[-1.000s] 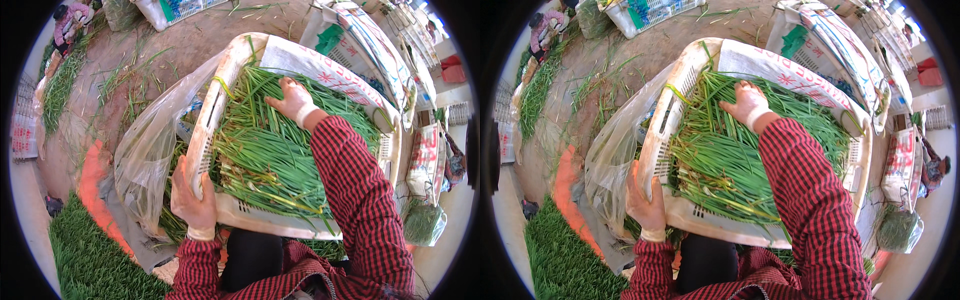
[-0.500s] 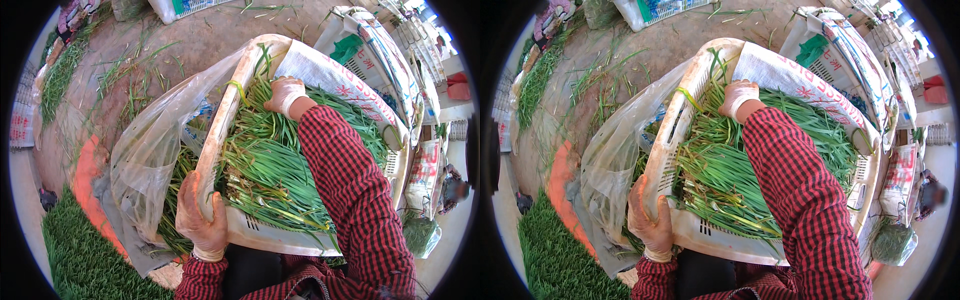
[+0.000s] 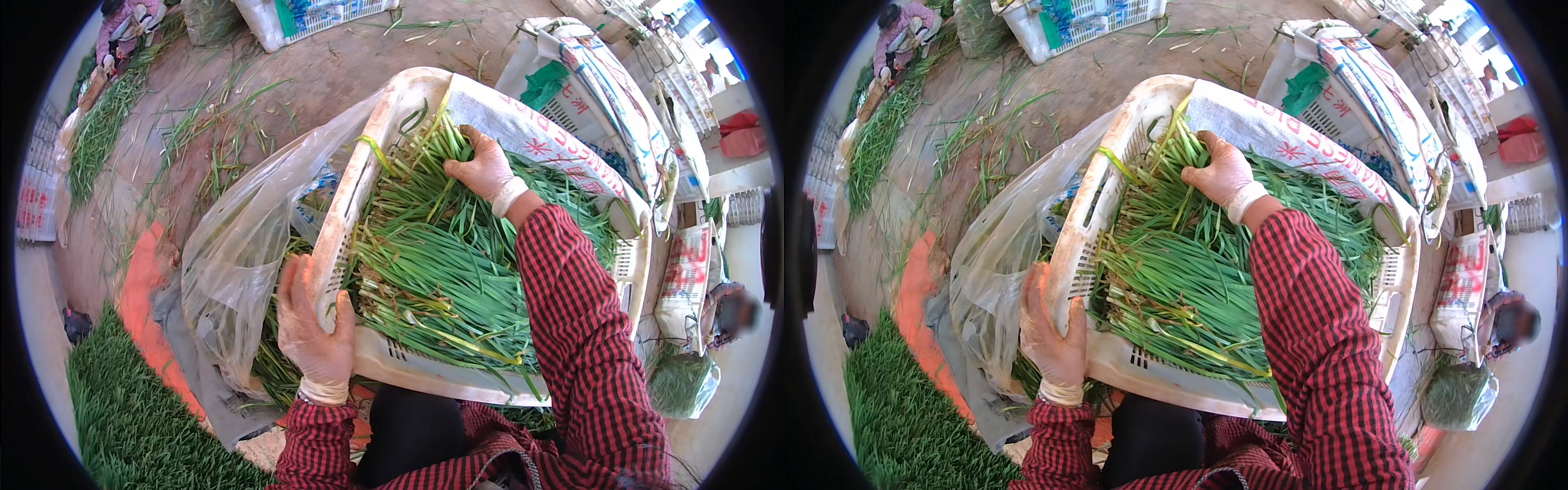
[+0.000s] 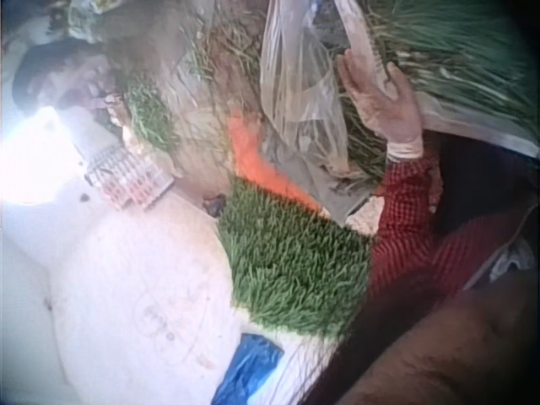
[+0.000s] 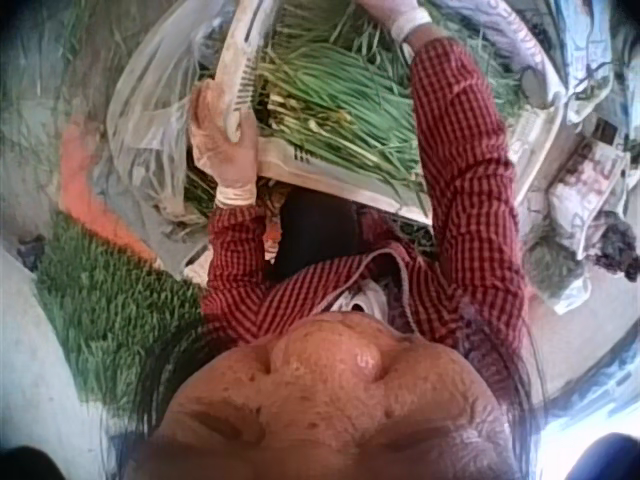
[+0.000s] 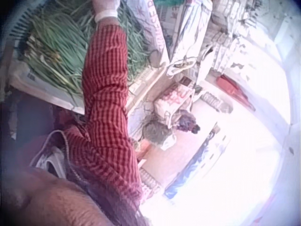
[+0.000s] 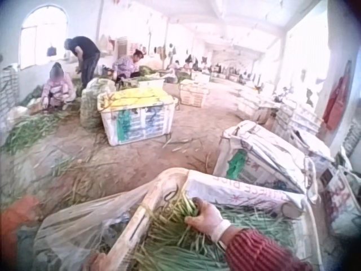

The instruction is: The person sorts through green onions by hand, removing damaged leaves, and then bundles them together by tying a red string around a large bunch.

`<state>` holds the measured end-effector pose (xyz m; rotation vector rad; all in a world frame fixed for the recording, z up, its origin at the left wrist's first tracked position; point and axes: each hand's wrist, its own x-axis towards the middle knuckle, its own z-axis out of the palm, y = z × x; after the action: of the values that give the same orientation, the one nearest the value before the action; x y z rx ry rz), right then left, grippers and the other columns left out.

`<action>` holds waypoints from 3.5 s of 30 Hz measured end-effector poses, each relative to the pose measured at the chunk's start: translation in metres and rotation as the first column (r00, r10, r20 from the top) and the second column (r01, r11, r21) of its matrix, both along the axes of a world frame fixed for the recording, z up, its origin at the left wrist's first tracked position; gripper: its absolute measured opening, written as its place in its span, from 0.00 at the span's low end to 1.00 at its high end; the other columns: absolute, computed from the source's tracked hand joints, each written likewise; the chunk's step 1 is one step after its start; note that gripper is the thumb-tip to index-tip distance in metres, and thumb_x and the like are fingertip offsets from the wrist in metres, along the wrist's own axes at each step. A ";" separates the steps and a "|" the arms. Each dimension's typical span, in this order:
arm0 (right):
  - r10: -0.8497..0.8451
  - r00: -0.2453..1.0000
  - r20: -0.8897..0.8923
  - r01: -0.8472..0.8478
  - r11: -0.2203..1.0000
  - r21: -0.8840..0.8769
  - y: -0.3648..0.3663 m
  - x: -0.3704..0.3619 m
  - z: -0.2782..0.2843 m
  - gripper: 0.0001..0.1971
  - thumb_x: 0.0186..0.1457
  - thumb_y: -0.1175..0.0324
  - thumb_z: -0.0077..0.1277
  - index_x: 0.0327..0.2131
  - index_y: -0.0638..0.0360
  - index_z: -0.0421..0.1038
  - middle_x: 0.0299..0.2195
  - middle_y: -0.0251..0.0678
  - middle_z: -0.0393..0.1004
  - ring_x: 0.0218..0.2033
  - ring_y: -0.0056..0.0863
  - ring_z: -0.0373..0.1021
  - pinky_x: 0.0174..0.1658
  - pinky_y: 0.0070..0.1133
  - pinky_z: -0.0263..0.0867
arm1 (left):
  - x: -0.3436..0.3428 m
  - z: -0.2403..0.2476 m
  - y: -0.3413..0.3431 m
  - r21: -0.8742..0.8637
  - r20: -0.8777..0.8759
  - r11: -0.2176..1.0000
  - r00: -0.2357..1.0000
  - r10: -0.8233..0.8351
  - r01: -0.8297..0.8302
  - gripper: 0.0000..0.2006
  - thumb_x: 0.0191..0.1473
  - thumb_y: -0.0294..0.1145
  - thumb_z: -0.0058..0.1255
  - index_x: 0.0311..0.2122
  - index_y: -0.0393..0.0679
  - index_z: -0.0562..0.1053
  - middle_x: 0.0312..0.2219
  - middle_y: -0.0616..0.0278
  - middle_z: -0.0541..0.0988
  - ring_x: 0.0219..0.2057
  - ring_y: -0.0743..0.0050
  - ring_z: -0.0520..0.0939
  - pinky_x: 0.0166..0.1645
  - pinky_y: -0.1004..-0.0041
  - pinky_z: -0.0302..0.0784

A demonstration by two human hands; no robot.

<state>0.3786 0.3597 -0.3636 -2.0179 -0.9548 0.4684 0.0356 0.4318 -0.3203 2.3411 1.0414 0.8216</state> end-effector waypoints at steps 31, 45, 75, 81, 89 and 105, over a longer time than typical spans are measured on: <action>0.009 0.885 -0.466 0.196 0.899 0.391 -0.036 -0.045 0.031 0.16 0.50 0.78 0.62 0.42 0.62 0.70 0.37 0.29 0.78 0.39 0.18 0.73 0.47 0.20 0.71 | 0.200 -0.058 -0.004 0.178 -0.094 0.851 0.869 -0.485 0.494 0.37 0.47 0.31 0.54 0.65 0.43 0.59 0.64 0.56 0.60 0.67 0.57 0.59 0.71 0.55 0.46; -0.574 0.775 0.264 0.353 0.740 0.572 -0.310 -0.066 0.308 0.21 0.63 0.61 0.50 0.53 0.66 0.70 0.48 0.38 0.73 0.48 0.28 0.71 0.56 0.28 0.66 | 0.199 -0.137 0.021 -0.048 -0.449 0.887 0.783 -0.430 0.460 0.36 0.58 0.45 0.46 0.69 0.49 0.52 0.67 0.60 0.57 0.69 0.61 0.54 0.71 0.49 0.44; -0.534 0.817 -0.218 -0.073 0.280 -0.957 -0.580 -0.355 0.248 0.40 0.41 0.61 0.62 0.59 0.62 0.59 0.41 0.52 0.78 0.42 0.44 0.76 0.47 0.32 0.71 | -0.069 0.017 -0.530 -0.288 0.307 -0.893 0.850 -0.428 -0.346 0.41 0.45 0.74 0.55 0.47 0.41 0.74 0.39 0.56 0.82 0.42 0.57 0.83 0.52 0.56 0.78; -0.457 0.804 -0.381 -0.366 0.123 -0.922 -0.575 -0.295 0.122 0.50 0.38 0.46 0.65 0.62 0.64 0.57 0.51 0.53 0.74 0.51 0.44 0.73 0.51 0.33 0.69 | -0.067 -0.017 -0.527 -0.266 0.239 -0.850 0.824 -0.514 -0.454 0.52 0.42 0.76 0.55 0.53 0.29 0.66 0.49 0.45 0.75 0.55 0.52 0.75 0.58 0.50 0.72; -0.598 0.718 -0.356 -0.264 0.239 -0.934 -0.573 -0.320 0.176 0.28 0.45 0.54 0.59 0.45 0.65 0.76 0.33 0.46 0.81 0.34 0.40 0.79 0.39 0.33 0.74 | -0.057 -0.025 -0.532 -0.267 0.278 -0.871 0.833 -0.478 -0.411 0.46 0.45 0.70 0.58 0.57 0.38 0.64 0.51 0.49 0.72 0.56 0.52 0.73 0.59 0.50 0.73; -0.193 0.636 -0.747 0.721 0.493 0.487 -0.546 -0.482 0.115 0.23 0.67 0.53 0.43 0.55 0.61 0.63 0.52 0.40 0.70 0.56 0.33 0.66 0.59 0.31 0.62 | -0.065 0.105 -0.399 -0.664 0.626 -0.654 0.209 -0.751 -0.362 0.22 0.59 0.35 0.53 0.57 0.37 0.69 0.29 0.68 0.79 0.24 0.89 0.73 0.28 0.87 0.67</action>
<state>-0.1033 -0.1865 -0.2489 -1.1014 -0.0465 0.2724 -0.0295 0.0331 -0.2155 0.6603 -0.1179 -1.4611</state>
